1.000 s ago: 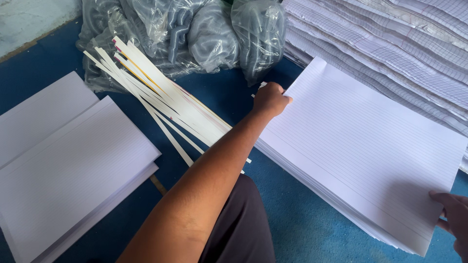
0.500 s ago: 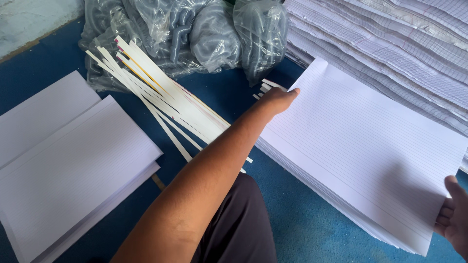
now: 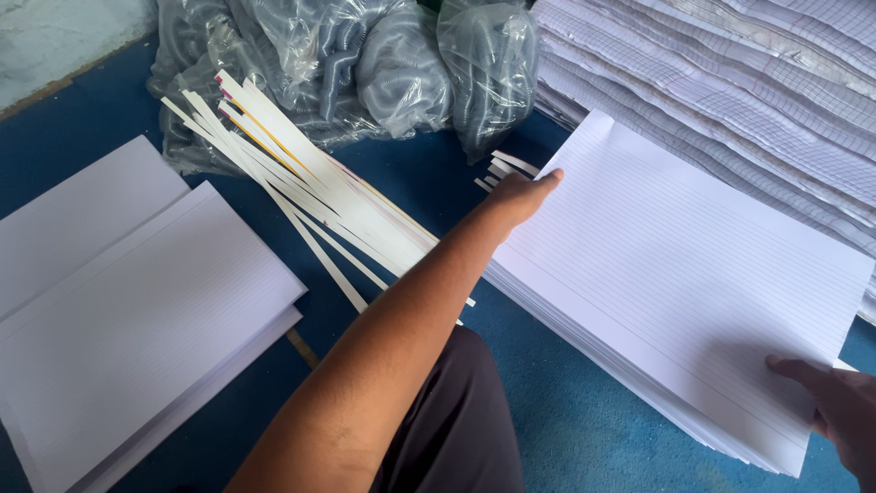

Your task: The person folds a stack of lined paper sheets in half by hand, aligning the edges and pressing the crease. They then lift the folded stack, fan through the pages to check alignment, and place it on a larger pile of similar paper.

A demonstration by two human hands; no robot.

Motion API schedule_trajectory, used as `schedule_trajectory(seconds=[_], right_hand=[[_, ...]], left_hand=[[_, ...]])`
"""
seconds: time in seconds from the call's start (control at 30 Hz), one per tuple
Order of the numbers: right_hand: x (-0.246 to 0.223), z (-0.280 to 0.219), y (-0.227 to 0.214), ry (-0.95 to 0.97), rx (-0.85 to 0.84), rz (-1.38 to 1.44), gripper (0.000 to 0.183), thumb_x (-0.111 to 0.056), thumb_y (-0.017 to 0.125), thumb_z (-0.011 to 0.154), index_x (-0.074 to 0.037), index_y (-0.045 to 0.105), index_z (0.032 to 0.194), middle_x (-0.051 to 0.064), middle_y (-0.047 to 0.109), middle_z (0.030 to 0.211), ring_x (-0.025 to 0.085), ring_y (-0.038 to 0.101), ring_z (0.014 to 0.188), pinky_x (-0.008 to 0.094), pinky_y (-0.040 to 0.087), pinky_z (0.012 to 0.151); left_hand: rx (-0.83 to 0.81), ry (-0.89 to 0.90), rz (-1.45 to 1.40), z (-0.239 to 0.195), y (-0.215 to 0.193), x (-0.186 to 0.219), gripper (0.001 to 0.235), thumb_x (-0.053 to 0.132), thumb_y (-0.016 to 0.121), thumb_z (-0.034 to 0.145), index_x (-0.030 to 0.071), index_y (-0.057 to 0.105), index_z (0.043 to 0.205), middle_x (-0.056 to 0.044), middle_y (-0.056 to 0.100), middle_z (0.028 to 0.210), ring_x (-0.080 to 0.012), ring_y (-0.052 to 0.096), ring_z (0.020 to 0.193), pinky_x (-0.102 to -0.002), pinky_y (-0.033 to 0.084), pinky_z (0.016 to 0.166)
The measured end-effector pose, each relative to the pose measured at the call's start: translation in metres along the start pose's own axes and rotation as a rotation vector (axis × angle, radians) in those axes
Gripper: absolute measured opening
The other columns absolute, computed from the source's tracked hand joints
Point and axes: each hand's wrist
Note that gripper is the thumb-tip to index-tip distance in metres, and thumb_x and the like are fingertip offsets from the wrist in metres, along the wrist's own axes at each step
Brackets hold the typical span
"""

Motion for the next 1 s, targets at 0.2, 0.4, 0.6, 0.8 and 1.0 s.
schedule_trajectory(seconds=[0.2,0.4,0.6,0.8,1.0], right_hand=[[0.027,0.041,-0.008,0.051,-0.018,0.002,0.069,-0.034,0.064,0.102,0.025,0.047,0.134,0.049,0.067,0.109,0.052,0.073,0.098,0.055,0.056,0.097],[0.028,0.074,-0.006,-0.207,0.047,-0.016,0.062,-0.038,0.066,0.103,0.016,0.057,0.131,0.038,0.07,0.108,0.043,0.074,0.093,0.049,0.056,0.085],[-0.076,-0.012,0.04,-0.514,0.091,-0.031,0.055,-0.042,0.068,0.104,0.007,0.066,0.128,0.027,0.073,0.107,0.034,0.074,0.088,0.042,0.057,0.072],[-0.197,-0.198,0.134,-0.677,0.032,-0.24,0.037,-0.037,0.07,0.097,-0.003,0.077,0.111,0.013,0.079,0.092,0.022,0.077,0.08,0.037,0.059,0.065],[-0.259,-0.274,0.212,-0.753,-0.189,-0.404,0.03,-0.033,0.069,0.094,-0.007,0.078,0.106,0.011,0.079,0.086,0.019,0.078,0.073,0.033,0.061,0.064]], left_hand=[[0.191,0.281,-0.086,0.018,-0.052,-0.049,0.055,0.046,0.073,0.096,-0.009,0.07,0.102,-0.03,0.072,0.101,-0.0436,0.07,0.1,-0.052,0.058,0.074],[0.259,0.421,0.437,-0.02,-0.125,-0.114,0.011,0.016,0.073,0.084,0.011,0.081,0.09,-0.01,0.08,0.092,-0.0236,0.077,0.089,-0.035,0.059,0.084],[0.068,0.279,0.718,-0.083,-0.146,-0.138,0.028,0.006,0.08,0.076,0.014,0.078,0.104,-0.009,0.075,0.113,-0.0231,0.07,0.108,-0.037,0.056,0.095],[-0.019,0.245,1.002,-0.114,-0.136,-0.144,0.04,0.012,0.082,0.08,0.019,0.073,0.118,-0.002,0.064,0.13,-0.0208,0.055,0.129,-0.037,0.047,0.108],[-0.039,0.272,1.019,-0.115,-0.131,-0.153,0.03,0.011,0.074,0.088,0.017,0.07,0.116,-0.003,0.063,0.128,-0.022,0.055,0.127,-0.039,0.048,0.105]])
Point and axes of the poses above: each hand's wrist, its own z-axis towards the middle knuckle, its own y-axis out of the palm, x = y × z
